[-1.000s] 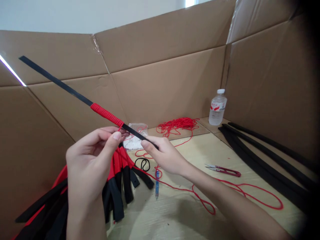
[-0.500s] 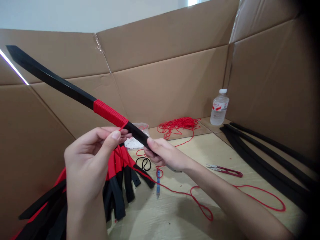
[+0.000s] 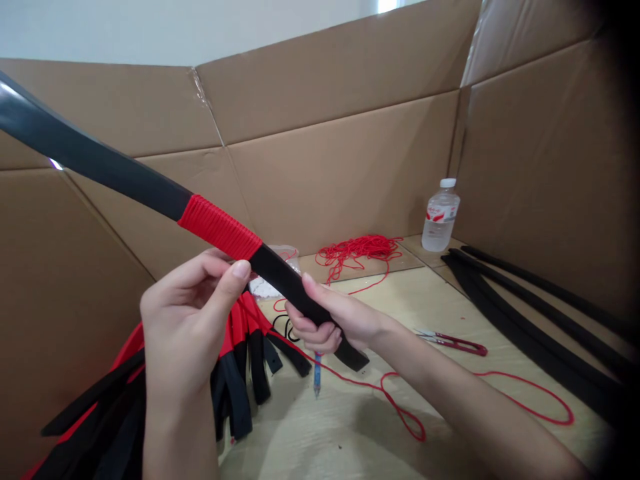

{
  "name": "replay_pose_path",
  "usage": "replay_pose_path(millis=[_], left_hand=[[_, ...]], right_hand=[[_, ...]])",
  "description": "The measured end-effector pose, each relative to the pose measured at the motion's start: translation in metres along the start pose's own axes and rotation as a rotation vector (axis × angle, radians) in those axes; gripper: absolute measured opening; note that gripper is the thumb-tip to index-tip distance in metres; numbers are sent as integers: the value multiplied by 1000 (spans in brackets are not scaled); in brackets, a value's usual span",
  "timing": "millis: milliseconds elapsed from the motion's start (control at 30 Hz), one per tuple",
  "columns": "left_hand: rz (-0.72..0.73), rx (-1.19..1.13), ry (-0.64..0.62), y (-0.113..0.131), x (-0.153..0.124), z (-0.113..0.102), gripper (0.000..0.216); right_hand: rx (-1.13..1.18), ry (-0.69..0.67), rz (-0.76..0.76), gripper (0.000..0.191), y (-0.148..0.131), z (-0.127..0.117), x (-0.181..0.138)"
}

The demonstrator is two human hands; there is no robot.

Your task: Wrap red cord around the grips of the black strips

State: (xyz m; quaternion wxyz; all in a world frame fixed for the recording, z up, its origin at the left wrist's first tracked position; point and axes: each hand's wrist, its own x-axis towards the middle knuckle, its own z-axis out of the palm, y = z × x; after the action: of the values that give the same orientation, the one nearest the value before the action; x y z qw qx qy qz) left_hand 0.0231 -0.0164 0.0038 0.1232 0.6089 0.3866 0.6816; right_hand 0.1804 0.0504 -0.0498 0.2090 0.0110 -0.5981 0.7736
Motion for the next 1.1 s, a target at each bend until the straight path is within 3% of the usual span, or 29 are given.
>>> replay_pose_path(millis=[67, 133, 267, 333, 433, 600, 700, 833, 1100], left_hand=[[31, 36, 33, 1, -1, 1, 18], [58, 101, 79, 2, -2, 2, 19], [75, 228, 157, 0, -3, 3, 21], [77, 260, 193, -1, -3, 4, 22], [80, 270, 263, -4, -3, 6, 22], [63, 300, 265, -5, -2, 9, 21], [63, 345, 209, -6, -5, 11, 21], [148, 466, 131, -9, -9, 11, 17], [294, 581, -28, -10, -4, -5, 18]], right_hand=[[-7, -28, 20, 59, -1, 0, -1], [-106, 25, 37, 62, -4, 1, -2], [-520, 336, -22, 56, -10, 5, -3], [-824, 535, -122, 41, -10, 7, -2], [-1302, 800, -277, 39, -5, 8, -1], [-1775, 1044, -353, 22, 3, 4, -1], [-1803, 1074, -201, 22, 3, 0, 0], [-1657, 1033, 61, 15, 2, -3, 3], [-1480, 934, 96, 14, -6, 6, 0]])
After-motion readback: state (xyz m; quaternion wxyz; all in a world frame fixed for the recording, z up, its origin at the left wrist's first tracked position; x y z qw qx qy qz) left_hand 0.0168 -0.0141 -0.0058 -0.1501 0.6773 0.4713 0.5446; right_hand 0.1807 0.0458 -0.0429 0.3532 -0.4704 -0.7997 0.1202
